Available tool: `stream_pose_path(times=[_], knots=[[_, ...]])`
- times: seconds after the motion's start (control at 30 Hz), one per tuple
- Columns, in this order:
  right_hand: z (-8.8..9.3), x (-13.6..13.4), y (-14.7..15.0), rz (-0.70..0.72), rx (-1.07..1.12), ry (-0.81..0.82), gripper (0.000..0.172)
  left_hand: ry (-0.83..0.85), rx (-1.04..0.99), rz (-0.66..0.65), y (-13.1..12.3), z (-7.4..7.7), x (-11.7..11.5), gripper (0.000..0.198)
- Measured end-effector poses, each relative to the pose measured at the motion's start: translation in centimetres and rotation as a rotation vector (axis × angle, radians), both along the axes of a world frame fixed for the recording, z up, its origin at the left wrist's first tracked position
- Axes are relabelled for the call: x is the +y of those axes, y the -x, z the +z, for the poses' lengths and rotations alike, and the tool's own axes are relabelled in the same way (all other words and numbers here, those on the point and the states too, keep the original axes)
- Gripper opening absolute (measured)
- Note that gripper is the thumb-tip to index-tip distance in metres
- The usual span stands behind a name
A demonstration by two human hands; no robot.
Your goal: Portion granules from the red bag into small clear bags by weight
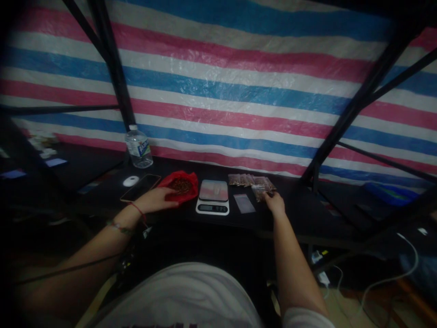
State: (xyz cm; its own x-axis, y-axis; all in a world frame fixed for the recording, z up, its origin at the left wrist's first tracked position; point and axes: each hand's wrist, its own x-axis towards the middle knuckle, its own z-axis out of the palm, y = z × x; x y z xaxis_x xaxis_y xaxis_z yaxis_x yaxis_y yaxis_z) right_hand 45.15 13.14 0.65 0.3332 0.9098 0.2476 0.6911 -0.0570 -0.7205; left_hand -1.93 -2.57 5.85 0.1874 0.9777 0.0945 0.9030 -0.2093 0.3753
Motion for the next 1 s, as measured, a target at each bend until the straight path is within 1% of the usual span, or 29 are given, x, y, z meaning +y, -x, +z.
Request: stream_pose_path(times=[0.07,0.1,0.2,0.23,0.27,0.3,0.37,0.47,0.5,0.53,0.6,0.67,0.73,0.83,0.93,1.0], knots=[[0.0,0.0,0.1,-0.050,-0.146,0.095,0.058,0.008,0.071,-0.028,0.2,-0.4,0.0,0.059],[0.2,-0.1,0.4,-0.050,-0.183,0.106,0.059,-0.001,0.104,-0.027,0.3,-0.6,0.1,0.055],[0.8,-0.2,1.5,-0.028,-0.301,0.089,0.057,-0.039,0.194,-0.005,0.5,-0.8,0.4,0.028],[1.0,-0.2,1.8,-0.023,-0.305,0.081,0.057,-0.050,0.219,0.006,0.5,-0.6,0.7,0.023],[1.1,-0.3,2.1,-0.019,-0.301,0.080,0.057,-0.061,0.243,0.019,0.4,-0.3,0.9,0.022],[1.2,-0.4,2.3,-0.015,-0.296,0.085,0.058,-0.078,0.263,0.030,0.3,0.2,1.3,0.025],[1.4,-0.6,2.5,-0.002,-0.284,0.097,0.061,-0.130,0.290,0.044,0.2,1.6,2.2,0.030],[1.6,-0.9,2.7,0.019,-0.261,0.105,0.066,-0.278,0.273,-0.016,0.4,4.4,3.8,0.030],[1.6,-1.0,2.8,0.022,-0.255,0.106,0.067,-0.344,0.252,-0.012,0.4,5.4,4.3,0.032],[1.7,-1.0,2.9,0.022,-0.251,0.106,0.067,-0.368,0.244,-0.005,0.5,6.2,4.7,0.034],[1.8,-1.1,3.1,0.025,-0.250,0.097,0.066,-0.370,0.236,-0.023,0.6,7.3,5.3,0.037],[1.8,-1.0,3.4,0.035,-0.250,0.088,0.063,-0.321,0.236,-0.088,0.4,7.8,5.5,0.034],[1.8,-0.9,3.5,0.047,-0.244,0.082,0.061,-0.271,0.229,-0.155,0.3,7.7,5.4,0.034],[1.9,-0.9,3.8,0.075,-0.238,0.048,0.056,-0.202,0.203,-0.243,0.2,6.8,4.6,0.037],[2.1,-1.2,5.2,0.151,-0.241,-0.046,0.050,-0.045,0.187,-0.370,-0.1,5.4,2.8,0.035],[2.2,-1.7,6.8,0.251,-0.235,-0.126,0.049,0.080,0.155,-0.428,-0.5,4.4,1.2,0.034]])
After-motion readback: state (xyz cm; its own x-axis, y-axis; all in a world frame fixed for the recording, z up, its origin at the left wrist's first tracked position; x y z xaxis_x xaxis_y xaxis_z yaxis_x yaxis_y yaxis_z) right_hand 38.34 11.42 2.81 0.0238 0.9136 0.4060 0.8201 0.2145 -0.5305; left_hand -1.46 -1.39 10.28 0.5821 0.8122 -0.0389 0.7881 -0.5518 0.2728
